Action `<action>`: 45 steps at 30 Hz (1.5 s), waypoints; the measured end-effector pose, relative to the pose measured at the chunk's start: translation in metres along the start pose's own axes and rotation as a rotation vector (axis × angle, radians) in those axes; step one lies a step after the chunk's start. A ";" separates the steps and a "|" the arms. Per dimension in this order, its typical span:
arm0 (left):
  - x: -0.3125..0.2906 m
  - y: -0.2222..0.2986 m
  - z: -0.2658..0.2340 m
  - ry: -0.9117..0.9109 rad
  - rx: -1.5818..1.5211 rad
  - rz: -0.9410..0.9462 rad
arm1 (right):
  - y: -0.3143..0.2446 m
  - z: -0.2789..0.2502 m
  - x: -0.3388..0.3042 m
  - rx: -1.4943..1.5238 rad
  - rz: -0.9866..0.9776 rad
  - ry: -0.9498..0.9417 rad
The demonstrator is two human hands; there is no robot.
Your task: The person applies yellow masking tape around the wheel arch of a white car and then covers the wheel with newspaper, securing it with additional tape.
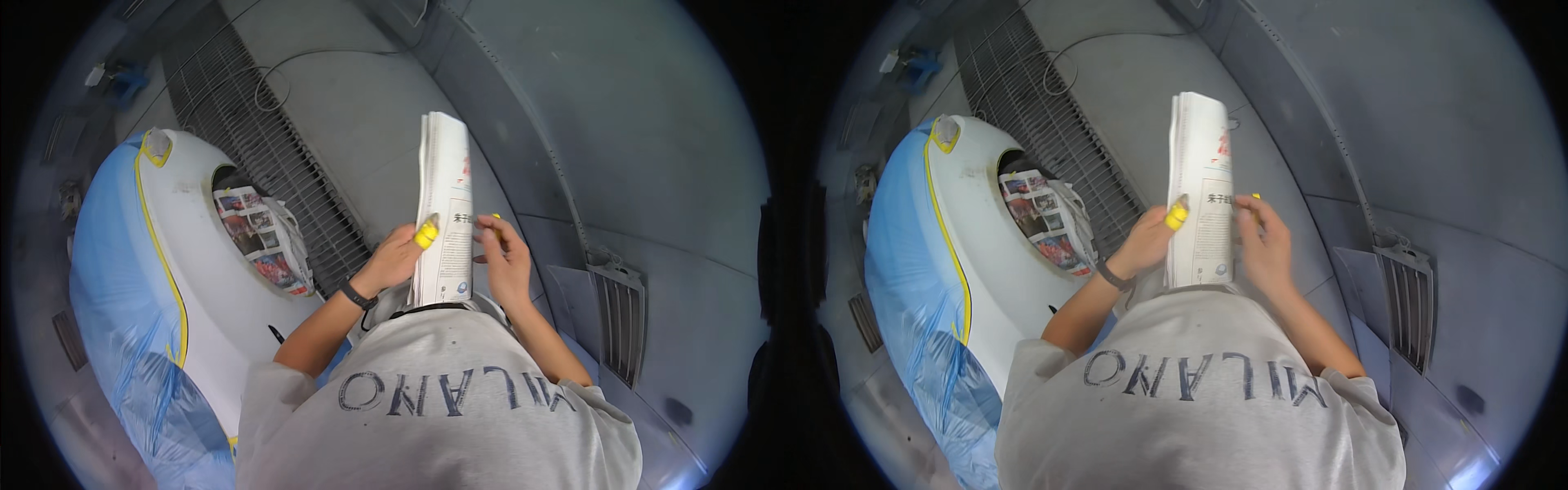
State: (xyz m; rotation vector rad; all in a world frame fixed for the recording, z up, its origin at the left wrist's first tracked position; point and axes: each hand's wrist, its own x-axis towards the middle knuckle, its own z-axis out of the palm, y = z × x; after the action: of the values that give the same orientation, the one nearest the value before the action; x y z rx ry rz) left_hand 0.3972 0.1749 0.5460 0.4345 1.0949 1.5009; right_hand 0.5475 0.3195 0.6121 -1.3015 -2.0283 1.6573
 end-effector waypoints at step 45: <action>0.066 0.073 -0.150 0.752 0.159 -0.085 | -0.108 0.011 0.288 0.567 0.298 -0.788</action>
State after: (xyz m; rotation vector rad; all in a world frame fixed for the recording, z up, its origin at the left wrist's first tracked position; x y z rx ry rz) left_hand 0.2218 0.1859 0.5115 -0.0964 1.7985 1.5398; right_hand 0.3193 0.5258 0.6017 -0.8318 -1.4613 2.9483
